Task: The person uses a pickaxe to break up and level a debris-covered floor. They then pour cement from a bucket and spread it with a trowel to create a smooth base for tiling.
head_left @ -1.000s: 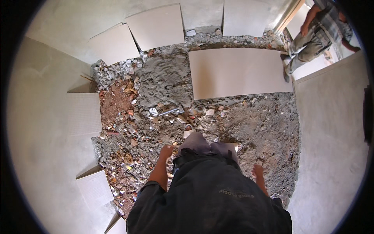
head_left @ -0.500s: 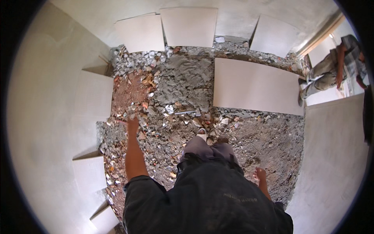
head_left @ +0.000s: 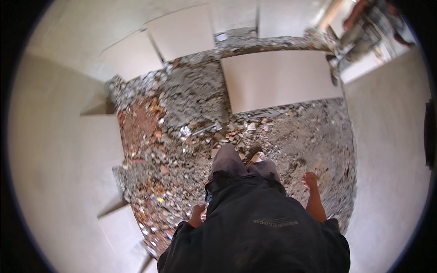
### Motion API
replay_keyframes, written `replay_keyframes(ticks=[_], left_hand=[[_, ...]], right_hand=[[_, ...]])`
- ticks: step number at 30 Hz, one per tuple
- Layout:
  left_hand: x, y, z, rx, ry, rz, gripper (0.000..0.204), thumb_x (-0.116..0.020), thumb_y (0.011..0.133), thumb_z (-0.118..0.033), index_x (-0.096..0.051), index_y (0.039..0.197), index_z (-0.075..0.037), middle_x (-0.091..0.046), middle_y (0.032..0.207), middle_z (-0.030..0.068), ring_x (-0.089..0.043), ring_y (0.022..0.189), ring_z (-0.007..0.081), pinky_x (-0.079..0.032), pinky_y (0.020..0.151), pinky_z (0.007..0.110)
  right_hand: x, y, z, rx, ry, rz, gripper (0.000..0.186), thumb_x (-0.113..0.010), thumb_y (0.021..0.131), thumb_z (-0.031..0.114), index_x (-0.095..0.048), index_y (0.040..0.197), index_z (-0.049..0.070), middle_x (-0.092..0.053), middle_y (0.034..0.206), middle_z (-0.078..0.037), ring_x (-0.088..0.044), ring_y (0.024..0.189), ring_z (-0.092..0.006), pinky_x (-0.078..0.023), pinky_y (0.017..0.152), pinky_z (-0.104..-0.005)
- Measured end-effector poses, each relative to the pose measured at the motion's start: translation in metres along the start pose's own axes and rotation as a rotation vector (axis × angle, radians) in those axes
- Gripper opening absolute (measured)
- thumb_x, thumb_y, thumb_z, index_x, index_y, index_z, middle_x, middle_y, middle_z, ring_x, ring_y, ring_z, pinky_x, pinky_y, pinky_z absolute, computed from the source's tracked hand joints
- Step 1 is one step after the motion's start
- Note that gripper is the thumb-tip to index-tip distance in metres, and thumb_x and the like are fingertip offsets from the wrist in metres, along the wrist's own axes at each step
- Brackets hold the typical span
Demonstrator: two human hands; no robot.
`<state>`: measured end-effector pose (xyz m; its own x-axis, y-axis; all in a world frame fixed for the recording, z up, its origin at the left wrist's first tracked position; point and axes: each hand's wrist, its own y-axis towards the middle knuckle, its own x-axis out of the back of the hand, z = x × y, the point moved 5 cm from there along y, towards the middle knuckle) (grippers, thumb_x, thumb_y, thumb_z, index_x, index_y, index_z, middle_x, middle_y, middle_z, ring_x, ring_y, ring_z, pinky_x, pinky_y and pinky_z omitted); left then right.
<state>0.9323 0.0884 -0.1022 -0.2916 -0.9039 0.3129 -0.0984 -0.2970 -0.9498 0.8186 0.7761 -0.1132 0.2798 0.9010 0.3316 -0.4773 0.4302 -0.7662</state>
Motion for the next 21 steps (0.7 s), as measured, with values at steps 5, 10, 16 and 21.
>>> replay_keyframes(ticks=[5, 10, 16, 21], left_hand=[[0.132, 0.023, -0.166, -0.370, -0.094, -0.063, 0.038, -0.053, 0.089, -0.031, -0.056, 0.111, 0.000, -0.062, 0.078, 0.0111, -0.065, 0.064, 0.0251, -0.048, 0.050, 0.035], [0.223, 0.012, -0.380, -0.751, -0.056, -0.111, 0.038, -0.056, 0.089, -0.026, -0.052, 0.122, -0.007, -0.062, 0.090, 0.0098, -0.063, 0.062, 0.0226, -0.047, 0.049, 0.033], [0.270, 0.014, -0.476, -0.846, 0.687, -0.291, 0.041, -0.054, 0.087, -0.028, -0.056, 0.112, 0.005, -0.061, 0.106, 0.0193, -0.063, 0.086, 0.0275, -0.054, 0.071, 0.040], [0.236, 0.028, -0.469, -0.789, 0.558, -0.046, 0.030, -0.055, 0.082, -0.023, -0.061, 0.098, 0.002, -0.062, 0.084, 0.0123, -0.061, 0.071, 0.0260, -0.051, 0.055, 0.037]], right_hand=[[-0.019, -0.100, -0.065, -0.176, -0.024, -0.182, 0.028, -0.057, 0.086, 0.030, -0.060, 0.098, 0.005, -0.063, 0.081, -0.010, -0.062, 0.069, -0.0242, -0.048, 0.056, -0.0392], [-0.122, -0.180, -0.114, 0.102, -1.075, -0.280, 0.016, -0.053, 0.081, 0.013, -0.065, 0.091, 0.009, -0.067, 0.083, -0.012, -0.066, 0.078, -0.0290, -0.051, 0.058, -0.0409], [-0.293, -0.260, -0.130, 0.180, -0.993, -0.322, 0.015, -0.052, 0.083, 0.021, -0.064, 0.080, 0.012, -0.067, 0.073, -0.008, -0.067, 0.069, -0.0268, -0.051, 0.054, -0.0402], [-0.375, -0.303, -0.210, -0.194, -0.524, -0.114, 0.024, -0.051, 0.085, 0.025, -0.067, 0.096, 0.011, -0.068, 0.090, -0.019, -0.067, 0.084, -0.0344, -0.053, 0.074, -0.0446]])
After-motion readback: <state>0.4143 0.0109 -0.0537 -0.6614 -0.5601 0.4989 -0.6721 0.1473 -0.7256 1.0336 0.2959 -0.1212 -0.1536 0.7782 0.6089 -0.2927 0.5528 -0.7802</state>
